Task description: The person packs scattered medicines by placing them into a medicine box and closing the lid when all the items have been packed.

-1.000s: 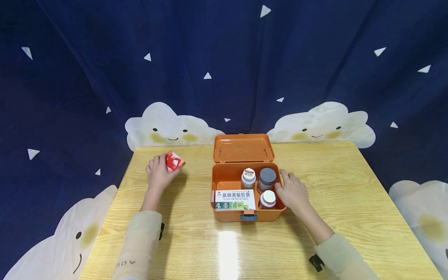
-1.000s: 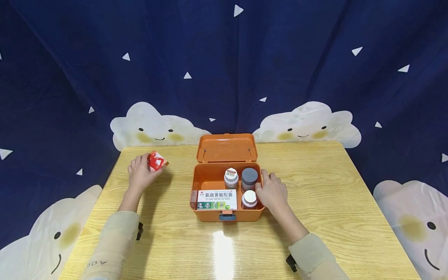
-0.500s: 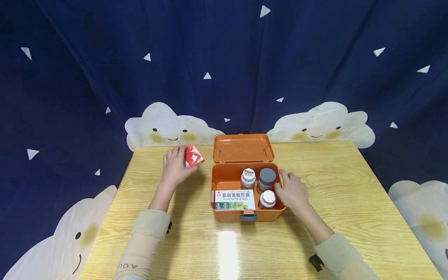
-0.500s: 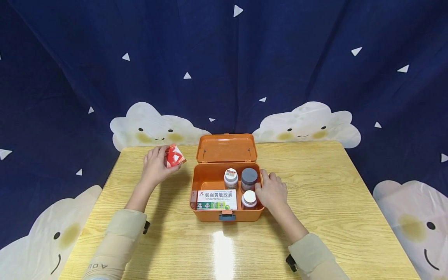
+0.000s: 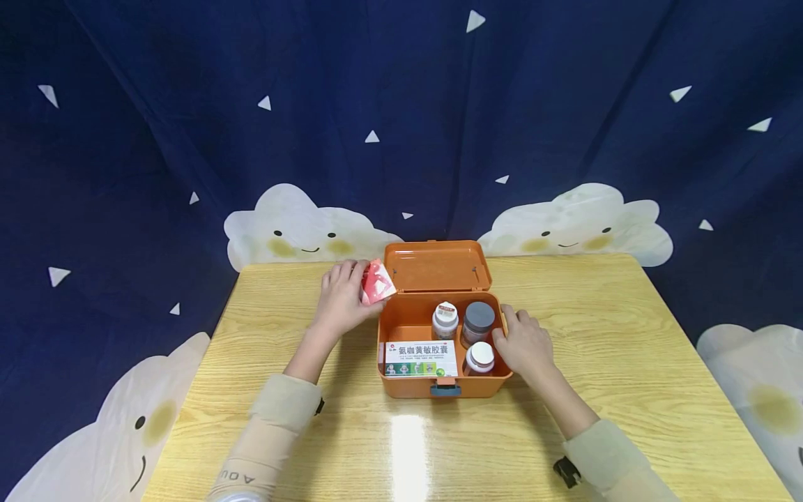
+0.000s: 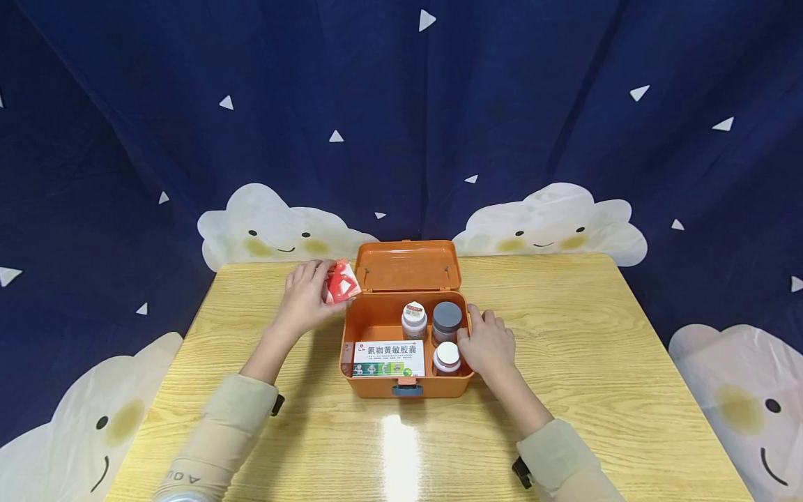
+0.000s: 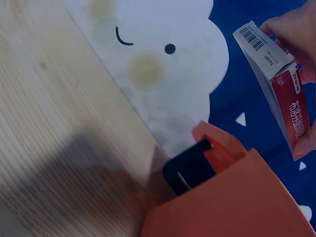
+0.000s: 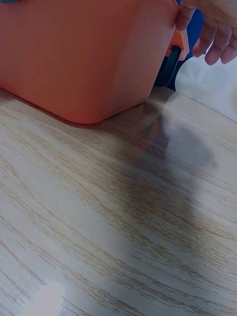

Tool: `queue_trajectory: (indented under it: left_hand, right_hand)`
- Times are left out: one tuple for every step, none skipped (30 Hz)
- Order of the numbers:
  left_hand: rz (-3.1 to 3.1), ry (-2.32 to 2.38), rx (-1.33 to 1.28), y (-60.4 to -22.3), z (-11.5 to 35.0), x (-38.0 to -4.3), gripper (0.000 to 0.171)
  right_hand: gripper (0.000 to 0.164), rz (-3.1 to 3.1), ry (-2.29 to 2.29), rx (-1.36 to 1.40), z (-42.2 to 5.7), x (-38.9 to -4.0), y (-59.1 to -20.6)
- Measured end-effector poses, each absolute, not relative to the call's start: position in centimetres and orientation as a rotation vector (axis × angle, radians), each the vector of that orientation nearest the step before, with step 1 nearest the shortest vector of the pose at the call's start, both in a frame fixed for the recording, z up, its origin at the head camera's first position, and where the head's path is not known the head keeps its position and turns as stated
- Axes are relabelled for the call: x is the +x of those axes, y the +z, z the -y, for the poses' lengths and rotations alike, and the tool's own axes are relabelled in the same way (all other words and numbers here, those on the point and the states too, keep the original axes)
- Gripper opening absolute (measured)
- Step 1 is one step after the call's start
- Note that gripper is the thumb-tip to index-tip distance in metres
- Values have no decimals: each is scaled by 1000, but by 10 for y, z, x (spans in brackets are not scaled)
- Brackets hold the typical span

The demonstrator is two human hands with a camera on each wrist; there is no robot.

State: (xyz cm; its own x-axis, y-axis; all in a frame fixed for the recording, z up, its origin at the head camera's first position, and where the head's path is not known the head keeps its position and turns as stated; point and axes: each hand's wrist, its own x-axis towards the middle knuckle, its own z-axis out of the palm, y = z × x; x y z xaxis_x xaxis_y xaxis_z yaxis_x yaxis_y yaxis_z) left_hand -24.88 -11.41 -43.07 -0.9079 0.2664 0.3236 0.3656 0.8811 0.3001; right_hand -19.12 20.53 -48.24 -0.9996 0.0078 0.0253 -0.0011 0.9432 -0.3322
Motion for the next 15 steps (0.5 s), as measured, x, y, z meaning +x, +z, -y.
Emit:
queue_trajectory:
  left_hand:
    - [2779,-513,-487,-430,112,-248,75]
    - [2780,-509,-499,-430,109,-247,75]
    - [2783,-507,-508,-430,107,-247,75]
    - [2788,-501,-517,-430,104,-246,76]
    - [2791,-497,-529,-430,102,-245,76]
    - [2794,-489,-542,-430,99,-244,77]
    - [2795,-482,-556,-430,97,-243,77]
    - [2798,-478,-570,-430,94,-242,77]
    - [2800,-470,-587,-429,91,-241,77]
    - [2800,-463,-607,-429,88,-240,77]
    - [2802,-456,-628,-428,86,-239,77]
    - [2804,-450,-648,-428,83,-238,78]
    - [2808,-445,-667,-428,80,-236,78]
    - [2814,-439,-683,-427,78,-235,79]
    - [2819,-435,-697,-427,75,-234,79]
  right_hand:
    - [51,3072,527,-6,-205,-191,-482]
    - [51,3074,529,-6,-205,-191,-482]
    - [51,3076,530,-6,-205,-192,-482]
    - [51,3076,530,-6,-205,-192,-482]
    - [51,3078,531,-5,-206,-192,-483]
    - [51,3078,533,-4,-206,-192,-483]
    - [51,3079,534,-2,-206,-192,-483]
    - [51,3078,535,-2,-206,-192,-483]
    - [51,3077,537,0,-206,-192,-483]
    - [51,3076,538,2,-206,-192,-483]
    - [51,3074,539,3,-206,-192,-484]
    - [51,3073,540,4,-206,-192,-484]
    - [51,3071,540,4,-206,-192,-484]
    - [51,3069,542,4,-206,-192,-484]
    - [51,3068,543,4,-206,-192,-484]
